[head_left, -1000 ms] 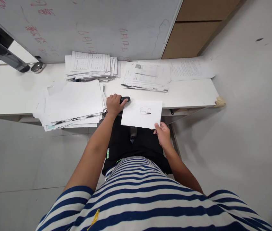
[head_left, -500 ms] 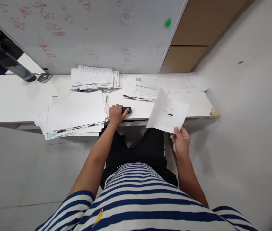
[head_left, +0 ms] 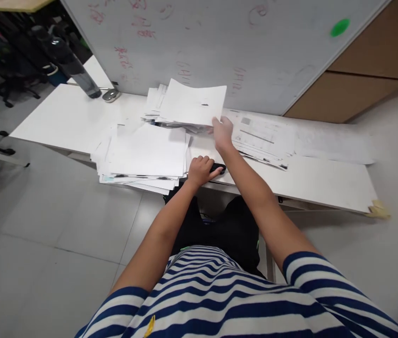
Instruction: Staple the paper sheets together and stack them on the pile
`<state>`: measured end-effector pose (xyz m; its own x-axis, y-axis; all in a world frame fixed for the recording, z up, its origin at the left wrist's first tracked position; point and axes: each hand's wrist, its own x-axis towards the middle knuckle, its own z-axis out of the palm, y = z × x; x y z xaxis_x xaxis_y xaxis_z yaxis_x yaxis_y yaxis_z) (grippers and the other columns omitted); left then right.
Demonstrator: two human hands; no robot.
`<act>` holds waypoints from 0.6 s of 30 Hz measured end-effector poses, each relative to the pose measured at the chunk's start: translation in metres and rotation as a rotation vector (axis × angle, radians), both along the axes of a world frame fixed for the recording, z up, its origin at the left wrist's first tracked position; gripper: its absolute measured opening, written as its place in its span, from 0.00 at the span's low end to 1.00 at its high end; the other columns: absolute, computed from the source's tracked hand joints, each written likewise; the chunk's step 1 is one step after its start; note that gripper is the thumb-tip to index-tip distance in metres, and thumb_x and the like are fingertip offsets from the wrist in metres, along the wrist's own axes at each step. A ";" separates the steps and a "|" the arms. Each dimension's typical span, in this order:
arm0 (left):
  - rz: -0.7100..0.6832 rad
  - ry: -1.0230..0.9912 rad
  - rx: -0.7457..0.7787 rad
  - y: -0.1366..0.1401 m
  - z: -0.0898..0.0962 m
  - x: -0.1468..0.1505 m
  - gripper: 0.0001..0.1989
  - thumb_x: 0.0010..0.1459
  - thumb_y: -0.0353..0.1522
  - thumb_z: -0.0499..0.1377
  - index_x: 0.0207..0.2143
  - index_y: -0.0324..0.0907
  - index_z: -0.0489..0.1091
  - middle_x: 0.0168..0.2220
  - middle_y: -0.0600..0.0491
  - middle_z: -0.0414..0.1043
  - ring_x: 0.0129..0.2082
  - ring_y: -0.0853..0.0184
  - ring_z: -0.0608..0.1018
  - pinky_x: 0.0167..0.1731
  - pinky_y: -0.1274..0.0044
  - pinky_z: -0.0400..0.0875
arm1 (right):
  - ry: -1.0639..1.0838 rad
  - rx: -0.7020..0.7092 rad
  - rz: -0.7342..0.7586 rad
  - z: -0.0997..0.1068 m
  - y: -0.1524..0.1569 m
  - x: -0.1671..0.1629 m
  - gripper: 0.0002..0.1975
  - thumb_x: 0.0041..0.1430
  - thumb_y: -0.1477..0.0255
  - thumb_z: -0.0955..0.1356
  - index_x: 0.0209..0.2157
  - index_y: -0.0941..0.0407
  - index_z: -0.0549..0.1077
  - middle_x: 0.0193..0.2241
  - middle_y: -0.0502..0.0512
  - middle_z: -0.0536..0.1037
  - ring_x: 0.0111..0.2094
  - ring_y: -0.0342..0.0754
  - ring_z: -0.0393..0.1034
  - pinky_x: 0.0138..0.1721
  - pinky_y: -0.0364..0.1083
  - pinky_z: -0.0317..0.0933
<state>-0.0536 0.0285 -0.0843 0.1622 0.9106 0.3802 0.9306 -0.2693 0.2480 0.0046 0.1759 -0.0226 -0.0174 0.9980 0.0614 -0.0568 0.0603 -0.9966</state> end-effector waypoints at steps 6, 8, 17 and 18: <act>-0.009 0.020 -0.032 0.001 -0.003 -0.001 0.22 0.65 0.51 0.48 0.34 0.45 0.72 0.35 0.42 0.72 0.39 0.54 0.72 0.36 0.63 0.59 | 0.036 -0.245 0.216 -0.021 0.033 -0.064 0.22 0.59 0.52 0.68 0.44 0.53 0.62 0.32 0.51 0.73 0.29 0.44 0.71 0.28 0.44 0.65; -0.012 0.029 -0.027 0.000 -0.003 -0.001 0.23 0.66 0.51 0.47 0.35 0.45 0.72 0.36 0.42 0.72 0.39 0.54 0.72 0.36 0.63 0.59 | -0.017 -0.140 0.233 -0.025 0.023 -0.041 0.24 0.59 0.51 0.68 0.47 0.52 0.62 0.36 0.52 0.74 0.33 0.45 0.73 0.32 0.45 0.67; -0.010 0.030 0.103 0.001 -0.010 -0.003 0.24 0.66 0.52 0.48 0.34 0.43 0.71 0.33 0.44 0.71 0.36 0.57 0.71 0.35 0.67 0.57 | -1.096 0.126 -0.140 -0.056 -0.003 0.147 0.41 0.58 0.44 0.62 0.64 0.57 0.60 0.68 0.70 0.56 0.69 0.69 0.45 0.63 0.73 0.43; -0.010 0.034 0.125 0.001 -0.012 -0.003 0.24 0.66 0.52 0.49 0.34 0.43 0.71 0.32 0.45 0.71 0.36 0.58 0.71 0.35 0.67 0.56 | -1.180 0.067 -0.140 -0.061 -0.004 0.156 0.44 0.58 0.43 0.61 0.66 0.57 0.57 0.70 0.69 0.52 0.70 0.69 0.41 0.64 0.74 0.39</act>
<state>-0.0562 0.0297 -0.0958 0.1858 0.8548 0.4845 0.9350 -0.3054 0.1803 0.1606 0.1722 -0.0833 0.0104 0.9911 0.1328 0.9049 0.0472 -0.4231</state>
